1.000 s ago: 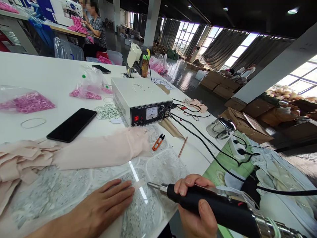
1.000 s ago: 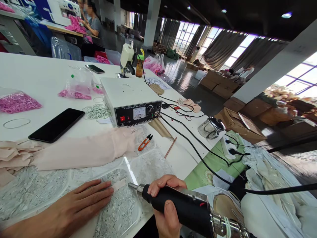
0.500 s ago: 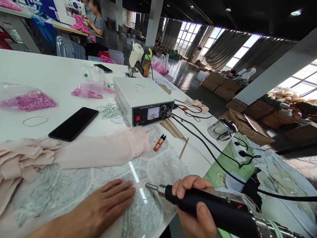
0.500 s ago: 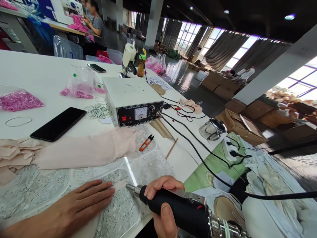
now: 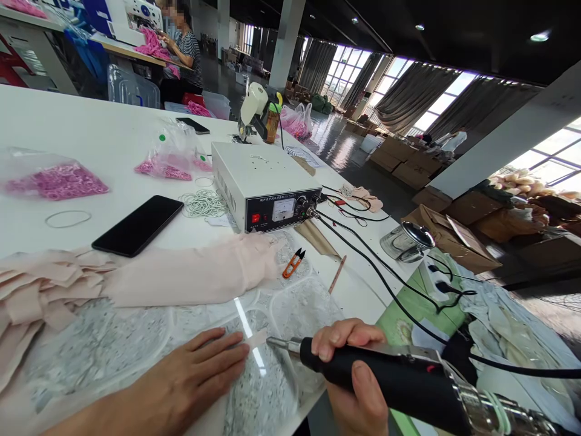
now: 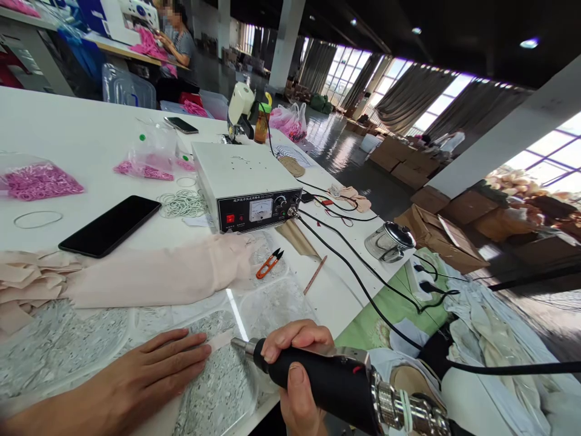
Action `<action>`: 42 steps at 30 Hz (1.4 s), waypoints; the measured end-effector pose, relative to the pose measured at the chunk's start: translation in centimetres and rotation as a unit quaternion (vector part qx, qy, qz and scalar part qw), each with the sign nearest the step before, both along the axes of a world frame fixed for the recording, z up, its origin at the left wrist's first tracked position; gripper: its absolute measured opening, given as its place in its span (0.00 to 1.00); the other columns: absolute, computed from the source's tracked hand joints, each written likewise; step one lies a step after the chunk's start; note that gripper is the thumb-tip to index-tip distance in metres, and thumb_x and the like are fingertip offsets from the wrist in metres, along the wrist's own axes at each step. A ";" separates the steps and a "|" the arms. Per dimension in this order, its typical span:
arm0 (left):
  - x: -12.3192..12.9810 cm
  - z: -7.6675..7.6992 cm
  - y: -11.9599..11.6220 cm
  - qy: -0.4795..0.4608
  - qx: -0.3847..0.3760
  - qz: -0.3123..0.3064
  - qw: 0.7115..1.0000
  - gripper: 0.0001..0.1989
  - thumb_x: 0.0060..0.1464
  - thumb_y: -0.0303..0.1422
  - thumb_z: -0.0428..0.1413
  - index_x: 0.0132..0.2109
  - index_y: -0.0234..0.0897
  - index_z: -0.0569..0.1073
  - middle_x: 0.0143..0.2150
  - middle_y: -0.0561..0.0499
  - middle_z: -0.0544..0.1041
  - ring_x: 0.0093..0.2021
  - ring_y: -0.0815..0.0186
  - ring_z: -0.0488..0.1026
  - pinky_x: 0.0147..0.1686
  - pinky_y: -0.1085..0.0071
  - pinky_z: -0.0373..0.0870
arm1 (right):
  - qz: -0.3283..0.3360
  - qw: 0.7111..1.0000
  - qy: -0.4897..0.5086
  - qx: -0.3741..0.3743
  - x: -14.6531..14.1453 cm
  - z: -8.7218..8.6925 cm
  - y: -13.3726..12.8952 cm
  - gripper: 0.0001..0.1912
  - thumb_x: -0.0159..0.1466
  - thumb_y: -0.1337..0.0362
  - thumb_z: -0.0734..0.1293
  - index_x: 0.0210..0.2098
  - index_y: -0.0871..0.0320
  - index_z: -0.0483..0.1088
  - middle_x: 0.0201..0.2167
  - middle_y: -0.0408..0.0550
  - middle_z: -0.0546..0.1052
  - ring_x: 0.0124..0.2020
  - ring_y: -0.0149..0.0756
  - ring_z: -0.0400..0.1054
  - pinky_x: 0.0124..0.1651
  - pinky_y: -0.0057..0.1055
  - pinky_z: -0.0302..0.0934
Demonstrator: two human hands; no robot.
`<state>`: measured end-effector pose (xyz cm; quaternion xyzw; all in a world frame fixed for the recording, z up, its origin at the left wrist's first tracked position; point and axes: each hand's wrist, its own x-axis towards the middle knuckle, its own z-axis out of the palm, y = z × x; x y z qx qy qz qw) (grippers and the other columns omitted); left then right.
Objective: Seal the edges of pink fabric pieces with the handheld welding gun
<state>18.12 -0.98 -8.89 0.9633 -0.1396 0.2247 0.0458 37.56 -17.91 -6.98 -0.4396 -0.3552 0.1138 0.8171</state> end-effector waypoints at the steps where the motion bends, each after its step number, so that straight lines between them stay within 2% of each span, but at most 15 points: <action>1: 0.1 0.0 0.0 -0.003 0.001 0.001 1.000 0.24 0.67 0.17 0.42 0.60 0.33 0.76 0.62 0.50 0.78 0.67 0.67 0.69 0.72 0.69 0.51 | -0.004 1.000 0.004 0.004 0.0 -0.1 0.1 0.06 0.67 0.57 0.68 0.40 0.51 0.71 0.31 0.40 0.71 0.24 0.30 0.69 0.29 0.33 0.72; 9: 0.0 0.2 -0.1 -0.002 -0.010 0.005 1.000 0.25 0.65 0.16 0.43 0.60 0.33 0.75 0.61 0.49 0.79 0.66 0.66 0.70 0.71 0.69 0.54 | -0.034 0.999 -0.004 0.006 0.0 -0.5 0.6 0.07 0.67 0.57 0.67 0.41 0.52 0.69 0.31 0.41 0.69 0.25 0.32 0.68 0.29 0.33 0.70; 15: -0.4 -0.2 0.0 0.020 -0.033 -0.003 0.999 0.25 0.64 0.16 0.44 0.62 0.33 0.73 0.63 0.48 0.78 0.67 0.65 0.69 0.69 0.70 0.59 | -0.029 0.999 -0.019 -0.003 -0.1 -0.1 1.1 0.06 0.68 0.57 0.67 0.40 0.52 0.69 0.30 0.41 0.69 0.24 0.31 0.67 0.28 0.34 0.71; 20: -0.5 -0.7 -0.1 0.051 -0.012 -0.003 0.999 0.28 0.62 0.16 0.45 0.66 0.32 0.70 0.66 0.47 0.75 0.68 0.62 0.68 0.69 0.65 0.60 | -0.011 1.000 -0.022 -0.005 0.1 -0.1 1.1 0.05 0.67 0.59 0.68 0.38 0.53 0.69 0.29 0.40 0.71 0.24 0.31 0.68 0.29 0.33 0.71; 24: -0.5 -0.8 -0.3 0.043 -0.035 0.004 0.998 0.27 0.62 0.15 0.44 0.64 0.31 0.72 0.64 0.44 0.76 0.67 0.60 0.70 0.69 0.63 0.61 | -0.013 1.000 -0.024 -0.016 0.3 0.0 1.1 0.06 0.67 0.58 0.68 0.38 0.52 0.69 0.29 0.41 0.70 0.24 0.32 0.68 0.27 0.34 0.71; 27: -0.5 -0.9 -0.5 0.037 -0.043 0.005 0.998 0.25 0.64 0.16 0.44 0.62 0.31 0.73 0.63 0.44 0.77 0.66 0.61 0.71 0.70 0.64 0.58 | -0.021 1.000 -0.019 -0.011 0.1 0.2 1.2 0.07 0.67 0.57 0.68 0.38 0.52 0.70 0.29 0.40 0.69 0.23 0.32 0.67 0.26 0.34 0.71; 32: -0.5 -1.1 -0.6 0.036 -0.031 0.010 0.999 0.23 0.68 0.17 0.41 0.60 0.31 0.74 0.62 0.45 0.78 0.65 0.61 0.72 0.72 0.64 0.53 | 0.012 1.000 -0.013 0.002 -0.7 0.4 1.4 0.06 0.67 0.58 0.67 0.40 0.52 0.70 0.30 0.40 0.69 0.24 0.30 0.68 0.28 0.33 0.72; 42: -0.4 -0.6 -0.6 0.052 -0.031 0.005 0.998 0.22 0.68 0.17 0.42 0.61 0.32 0.73 0.62 0.44 0.78 0.63 0.60 0.74 0.69 0.64 0.61 | 0.042 0.999 -0.006 0.002 -1.2 0.1 1.9 0.06 0.67 0.58 0.68 0.40 0.52 0.71 0.31 0.41 0.71 0.24 0.30 0.70 0.29 0.32 0.73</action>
